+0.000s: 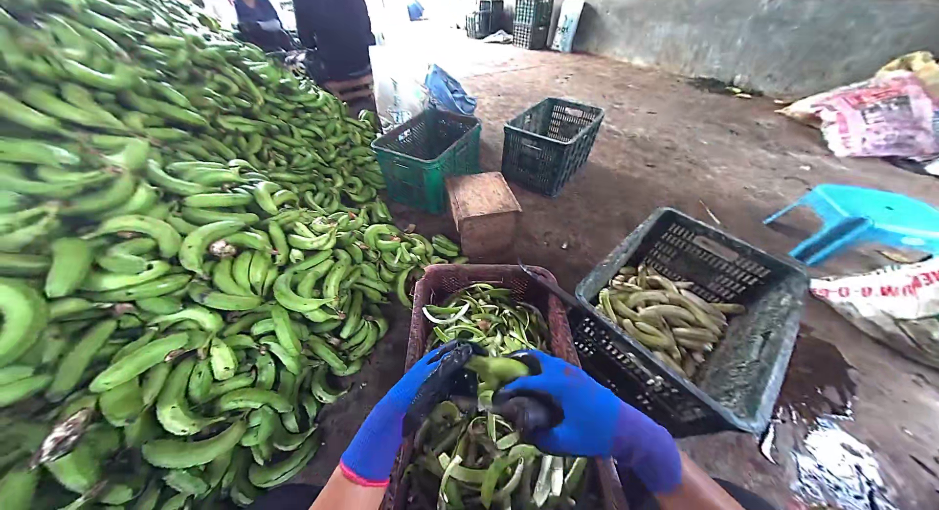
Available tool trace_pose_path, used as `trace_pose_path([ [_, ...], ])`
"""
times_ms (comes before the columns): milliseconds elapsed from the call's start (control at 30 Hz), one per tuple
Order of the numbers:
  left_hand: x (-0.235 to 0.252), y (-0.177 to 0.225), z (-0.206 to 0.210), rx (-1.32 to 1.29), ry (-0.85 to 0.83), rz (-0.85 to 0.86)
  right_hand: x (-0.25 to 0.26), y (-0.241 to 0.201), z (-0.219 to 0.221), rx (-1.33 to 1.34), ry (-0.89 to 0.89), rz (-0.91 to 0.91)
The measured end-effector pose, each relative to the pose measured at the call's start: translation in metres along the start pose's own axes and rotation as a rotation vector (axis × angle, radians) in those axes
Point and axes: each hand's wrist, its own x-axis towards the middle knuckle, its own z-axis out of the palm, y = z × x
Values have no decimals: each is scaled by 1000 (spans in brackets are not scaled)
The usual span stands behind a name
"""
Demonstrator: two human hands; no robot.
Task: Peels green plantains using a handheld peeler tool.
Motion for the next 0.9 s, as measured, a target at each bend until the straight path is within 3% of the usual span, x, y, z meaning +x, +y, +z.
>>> trace_pose_path([
  [100,10,-3,-1,197,264,24,0,-5,-7,64,225,124],
  [167,13,-11,-4,163,307,-65,2,-2,2,170,458,53],
  [200,13,-17,-3,63,262,-133,4,-3,7,241,536,2],
  [267,10,-25,-4,-230,9,-177,5,-9,20,422,595,-114],
  [333,8,-29,-2,-469,-193,-25,5,-13,32,574,549,-213],
  [400,9,-31,-4,-619,-239,171,9,-17,41,673,428,-294],
  [433,7,-25,-4,-638,-151,231,11,-21,43,689,367,-312],
  [500,7,0,-9,-523,248,256,12,-23,49,697,284,-305],
  [567,9,21,-38,-45,680,320,11,-21,50,634,259,-223],
  [633,4,35,-79,247,959,371,8,-19,44,478,167,-87],
  [700,3,38,-117,114,1188,382,4,-19,34,349,-50,6],
  [733,2,37,-126,5,1236,361,5,-21,31,283,-153,52],
  [800,3,30,-121,-140,1160,314,15,-17,35,155,-231,144],
  [900,7,19,-76,-129,870,351,34,-9,39,99,-34,254],
])
